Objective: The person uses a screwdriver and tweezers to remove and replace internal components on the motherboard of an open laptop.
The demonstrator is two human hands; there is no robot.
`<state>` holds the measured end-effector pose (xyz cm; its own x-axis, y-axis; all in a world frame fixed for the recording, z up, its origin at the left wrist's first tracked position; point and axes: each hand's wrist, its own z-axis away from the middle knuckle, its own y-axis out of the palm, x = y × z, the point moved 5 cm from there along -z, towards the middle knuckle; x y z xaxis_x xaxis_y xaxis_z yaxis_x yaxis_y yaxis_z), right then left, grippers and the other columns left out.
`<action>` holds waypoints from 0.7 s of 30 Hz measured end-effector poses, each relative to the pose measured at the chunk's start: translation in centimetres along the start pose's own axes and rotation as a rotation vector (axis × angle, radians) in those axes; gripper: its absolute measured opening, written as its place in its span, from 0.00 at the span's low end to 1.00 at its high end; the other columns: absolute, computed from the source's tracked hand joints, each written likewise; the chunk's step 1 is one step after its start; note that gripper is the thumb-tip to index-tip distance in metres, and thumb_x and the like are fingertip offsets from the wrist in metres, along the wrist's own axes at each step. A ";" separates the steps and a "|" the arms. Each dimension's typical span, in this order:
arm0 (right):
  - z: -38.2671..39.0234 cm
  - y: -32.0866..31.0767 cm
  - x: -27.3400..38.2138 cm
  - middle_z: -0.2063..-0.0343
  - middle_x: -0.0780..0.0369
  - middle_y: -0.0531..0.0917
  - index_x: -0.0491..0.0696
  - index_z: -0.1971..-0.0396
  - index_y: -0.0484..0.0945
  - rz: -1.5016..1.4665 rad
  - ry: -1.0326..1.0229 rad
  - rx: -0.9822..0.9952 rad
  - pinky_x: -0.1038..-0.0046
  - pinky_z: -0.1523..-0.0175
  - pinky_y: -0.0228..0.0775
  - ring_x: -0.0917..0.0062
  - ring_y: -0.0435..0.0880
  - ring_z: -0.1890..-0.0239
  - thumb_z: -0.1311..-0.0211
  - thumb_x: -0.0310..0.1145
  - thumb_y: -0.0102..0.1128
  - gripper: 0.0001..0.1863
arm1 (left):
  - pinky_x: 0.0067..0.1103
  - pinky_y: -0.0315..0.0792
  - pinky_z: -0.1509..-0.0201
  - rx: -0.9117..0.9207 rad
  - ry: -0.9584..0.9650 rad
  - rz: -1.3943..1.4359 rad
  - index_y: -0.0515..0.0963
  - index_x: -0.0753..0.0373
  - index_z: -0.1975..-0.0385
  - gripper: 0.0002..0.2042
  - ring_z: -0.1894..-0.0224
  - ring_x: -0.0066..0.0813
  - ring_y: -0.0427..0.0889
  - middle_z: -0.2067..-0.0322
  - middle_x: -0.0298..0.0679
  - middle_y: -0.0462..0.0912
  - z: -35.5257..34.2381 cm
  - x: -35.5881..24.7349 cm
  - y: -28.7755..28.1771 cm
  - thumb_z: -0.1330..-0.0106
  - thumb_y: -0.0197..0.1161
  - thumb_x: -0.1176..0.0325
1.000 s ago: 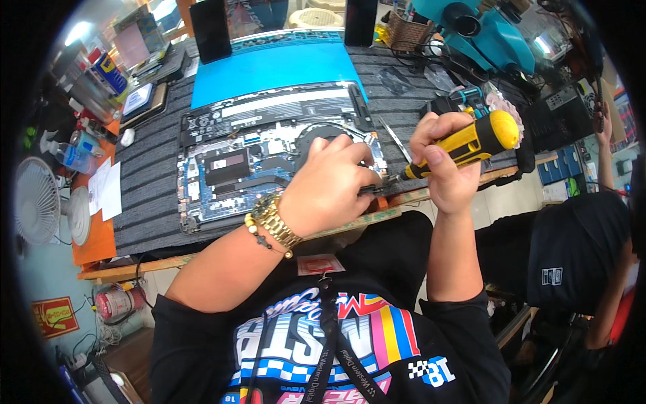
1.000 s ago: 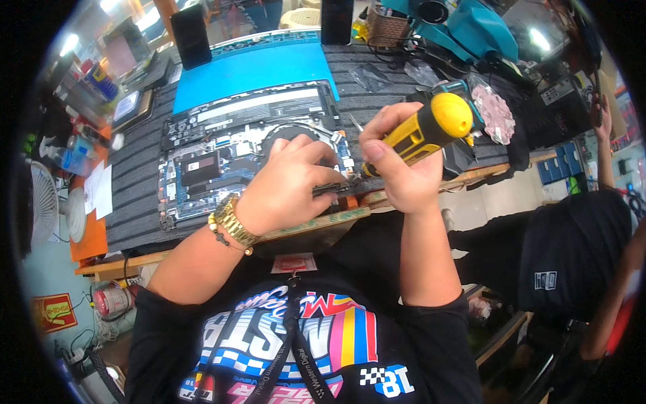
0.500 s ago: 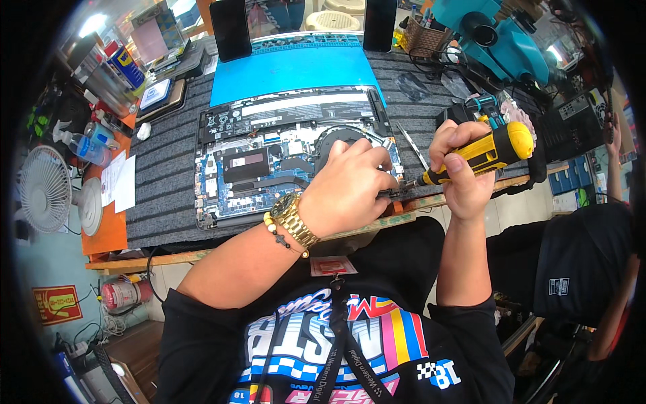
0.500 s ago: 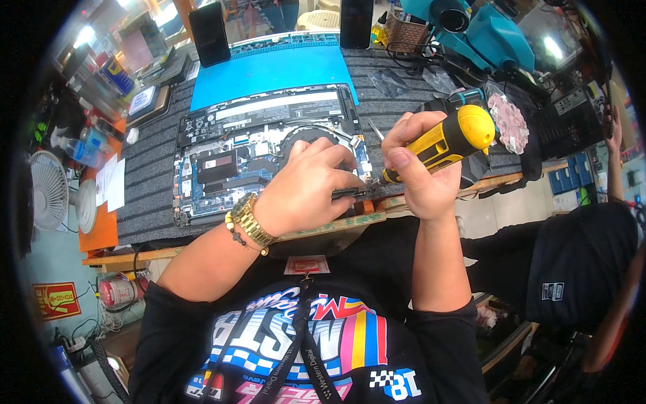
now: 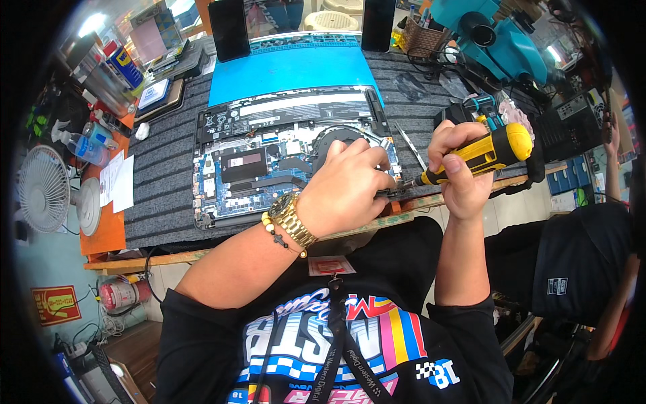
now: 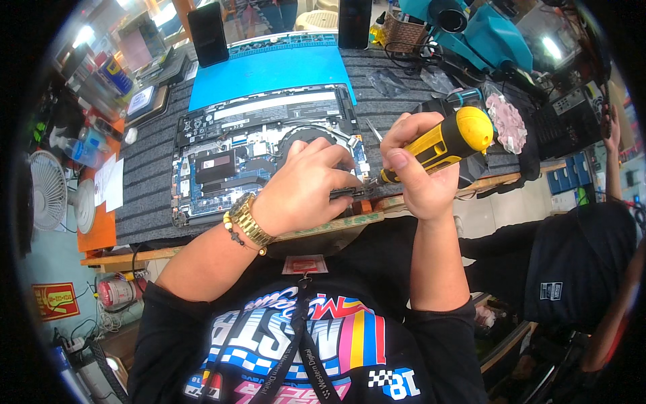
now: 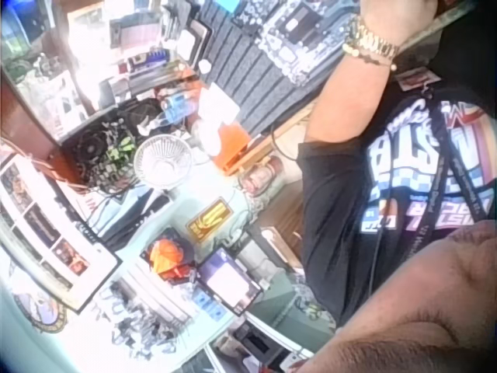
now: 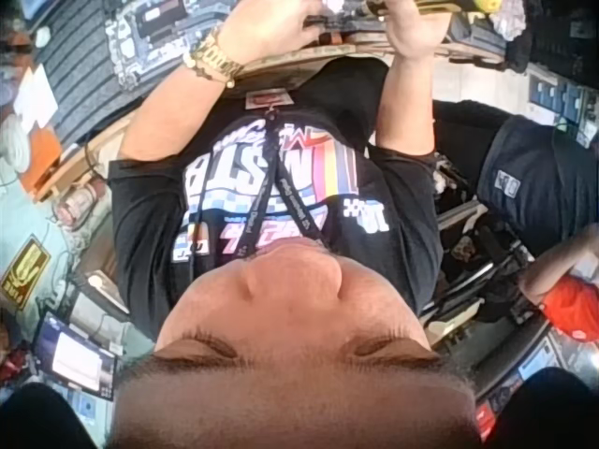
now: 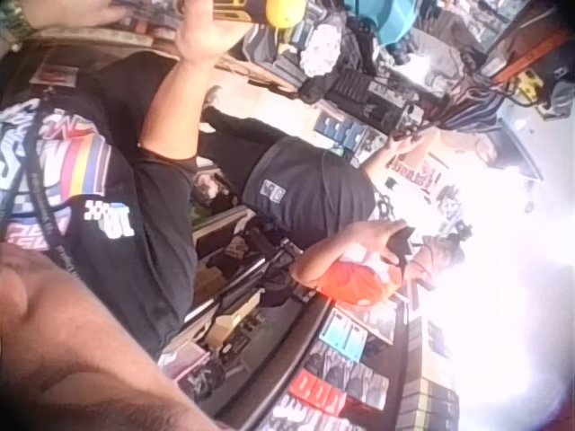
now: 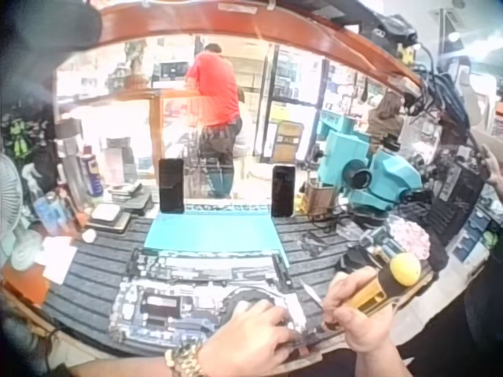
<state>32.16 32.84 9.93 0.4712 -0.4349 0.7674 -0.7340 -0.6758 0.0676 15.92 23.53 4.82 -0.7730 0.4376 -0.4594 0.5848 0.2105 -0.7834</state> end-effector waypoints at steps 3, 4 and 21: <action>-0.1 0.1 0.1 0.69 0.60 0.81 0.45 0.58 0.76 0.026 0.059 0.038 0.73 0.59 0.69 0.76 0.77 0.66 0.34 0.26 0.74 0.13 | 0.35 0.66 0.41 -0.004 0.002 0.002 0.94 0.52 0.58 0.11 0.46 0.35 0.79 0.52 0.30 0.86 0.0 0.0 0.0 0.41 0.79 0.66; 0.0 -0.1 -0.1 0.70 0.60 0.81 0.45 0.61 0.77 0.051 0.064 0.055 0.73 0.59 0.68 0.76 0.76 0.65 0.35 0.27 0.74 0.11 | 0.35 0.66 0.41 -0.006 0.004 0.003 0.94 0.52 0.58 0.11 0.46 0.35 0.79 0.52 0.30 0.86 0.0 0.0 -0.1 0.41 0.79 0.66; -0.1 -0.2 -1.0 0.69 0.62 0.79 0.47 0.67 0.76 -0.036 0.125 0.087 0.70 0.56 0.65 0.74 0.74 0.61 0.36 0.32 0.75 0.13 | 0.35 0.66 0.41 -0.003 0.002 0.008 0.95 0.52 0.58 0.11 0.46 0.35 0.79 0.51 0.30 0.86 0.0 0.0 0.0 0.40 0.79 0.65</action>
<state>31.79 33.44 9.19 0.4278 -0.3355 0.8393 -0.6702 -0.7408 0.0454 15.92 23.46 4.84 -0.7676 0.4412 -0.4648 0.5918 0.2097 -0.7783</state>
